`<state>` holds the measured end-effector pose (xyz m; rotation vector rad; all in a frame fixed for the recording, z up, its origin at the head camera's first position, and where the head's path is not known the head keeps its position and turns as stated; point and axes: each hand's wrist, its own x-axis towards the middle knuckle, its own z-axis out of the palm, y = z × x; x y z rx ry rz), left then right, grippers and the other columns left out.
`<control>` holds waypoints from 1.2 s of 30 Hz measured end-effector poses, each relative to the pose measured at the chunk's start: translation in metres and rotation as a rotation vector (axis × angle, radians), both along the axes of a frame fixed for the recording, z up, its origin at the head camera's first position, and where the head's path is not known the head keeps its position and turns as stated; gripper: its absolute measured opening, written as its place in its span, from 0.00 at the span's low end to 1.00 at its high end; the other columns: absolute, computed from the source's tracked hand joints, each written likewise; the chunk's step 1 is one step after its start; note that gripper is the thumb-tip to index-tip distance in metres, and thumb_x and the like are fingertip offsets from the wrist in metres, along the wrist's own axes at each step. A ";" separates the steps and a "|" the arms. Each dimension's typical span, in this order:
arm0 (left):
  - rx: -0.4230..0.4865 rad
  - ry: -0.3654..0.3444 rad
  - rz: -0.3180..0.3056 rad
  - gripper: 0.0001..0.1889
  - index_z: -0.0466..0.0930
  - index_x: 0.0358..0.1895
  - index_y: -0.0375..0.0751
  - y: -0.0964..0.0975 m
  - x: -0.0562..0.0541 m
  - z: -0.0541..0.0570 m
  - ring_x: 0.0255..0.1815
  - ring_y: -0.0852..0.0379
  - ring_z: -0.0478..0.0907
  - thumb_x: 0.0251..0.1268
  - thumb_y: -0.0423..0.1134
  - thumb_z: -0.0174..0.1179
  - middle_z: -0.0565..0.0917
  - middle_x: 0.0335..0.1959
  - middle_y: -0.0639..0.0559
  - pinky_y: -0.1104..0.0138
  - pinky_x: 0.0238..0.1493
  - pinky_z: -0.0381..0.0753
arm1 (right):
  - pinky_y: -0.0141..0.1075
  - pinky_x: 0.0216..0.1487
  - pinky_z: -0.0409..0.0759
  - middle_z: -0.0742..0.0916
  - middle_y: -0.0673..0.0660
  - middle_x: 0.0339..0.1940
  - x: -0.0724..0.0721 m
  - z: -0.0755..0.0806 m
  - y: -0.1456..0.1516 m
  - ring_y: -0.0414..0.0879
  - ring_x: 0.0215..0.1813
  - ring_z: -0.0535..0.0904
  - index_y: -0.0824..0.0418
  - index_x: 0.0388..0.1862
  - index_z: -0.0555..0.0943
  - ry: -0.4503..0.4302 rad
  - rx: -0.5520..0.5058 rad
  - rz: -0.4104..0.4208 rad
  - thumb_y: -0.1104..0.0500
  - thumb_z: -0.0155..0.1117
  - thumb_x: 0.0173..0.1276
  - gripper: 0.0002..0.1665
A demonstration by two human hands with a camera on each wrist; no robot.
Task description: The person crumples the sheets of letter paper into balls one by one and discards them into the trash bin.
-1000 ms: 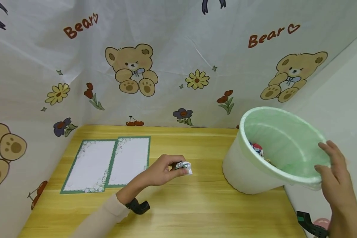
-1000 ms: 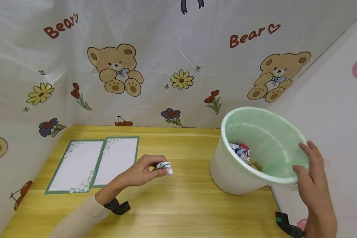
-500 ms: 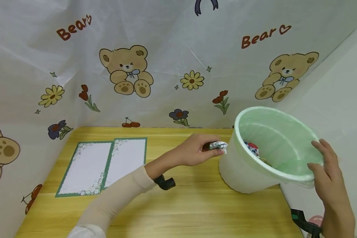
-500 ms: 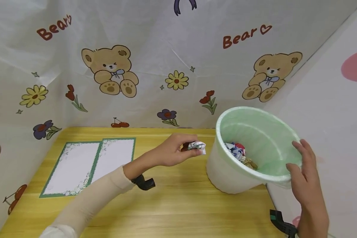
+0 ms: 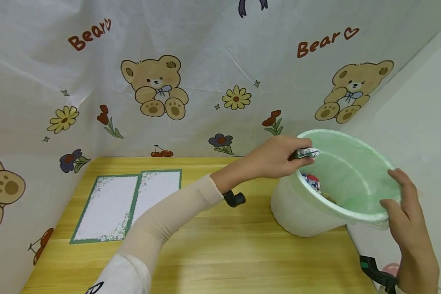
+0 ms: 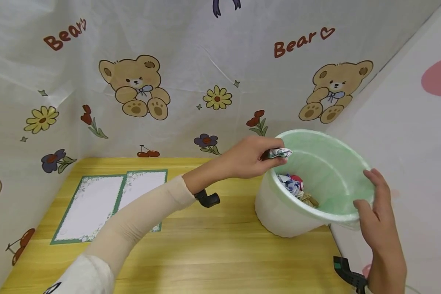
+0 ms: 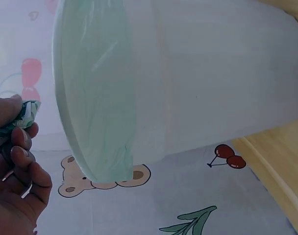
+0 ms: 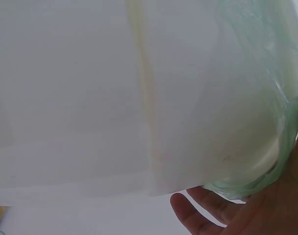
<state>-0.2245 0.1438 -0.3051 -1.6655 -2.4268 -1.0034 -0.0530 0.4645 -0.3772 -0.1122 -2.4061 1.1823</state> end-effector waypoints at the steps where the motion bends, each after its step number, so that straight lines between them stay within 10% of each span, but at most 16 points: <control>1: -0.022 0.016 -0.006 0.10 0.77 0.44 0.51 0.005 -0.001 0.002 0.29 0.64 0.71 0.84 0.51 0.60 0.74 0.28 0.58 0.74 0.35 0.66 | 0.24 0.78 0.47 0.52 0.55 0.92 0.000 0.000 0.000 0.40 0.87 0.46 0.52 0.89 0.57 -0.002 -0.008 0.002 0.73 0.40 0.76 0.44; 17: -0.236 0.124 -0.007 0.13 0.75 0.51 0.52 0.037 -0.005 0.014 0.37 0.64 0.70 0.81 0.55 0.62 0.76 0.40 0.60 0.73 0.37 0.64 | 0.16 0.61 0.63 0.59 0.50 0.88 -0.002 -0.002 -0.004 0.42 0.79 0.57 0.53 0.87 0.60 0.045 -0.047 0.024 0.75 0.41 0.74 0.44; 30: -0.148 0.121 0.024 0.15 0.76 0.62 0.49 0.021 -0.005 0.019 0.48 0.63 0.81 0.82 0.50 0.62 0.83 0.51 0.58 0.75 0.44 0.75 | 0.15 0.65 0.59 0.58 0.54 0.89 -0.002 0.001 -0.003 0.41 0.82 0.55 0.52 0.87 0.60 0.027 -0.024 0.000 0.73 0.42 0.75 0.43; 36: -0.099 0.124 0.053 0.14 0.78 0.62 0.50 -0.001 -0.008 0.010 0.44 0.64 0.78 0.83 0.49 0.61 0.81 0.44 0.58 0.74 0.44 0.75 | 0.16 0.70 0.58 0.66 0.47 0.88 0.006 0.007 -0.009 0.37 0.84 0.58 0.51 0.85 0.68 -0.009 -0.003 -0.148 0.67 0.50 0.81 0.35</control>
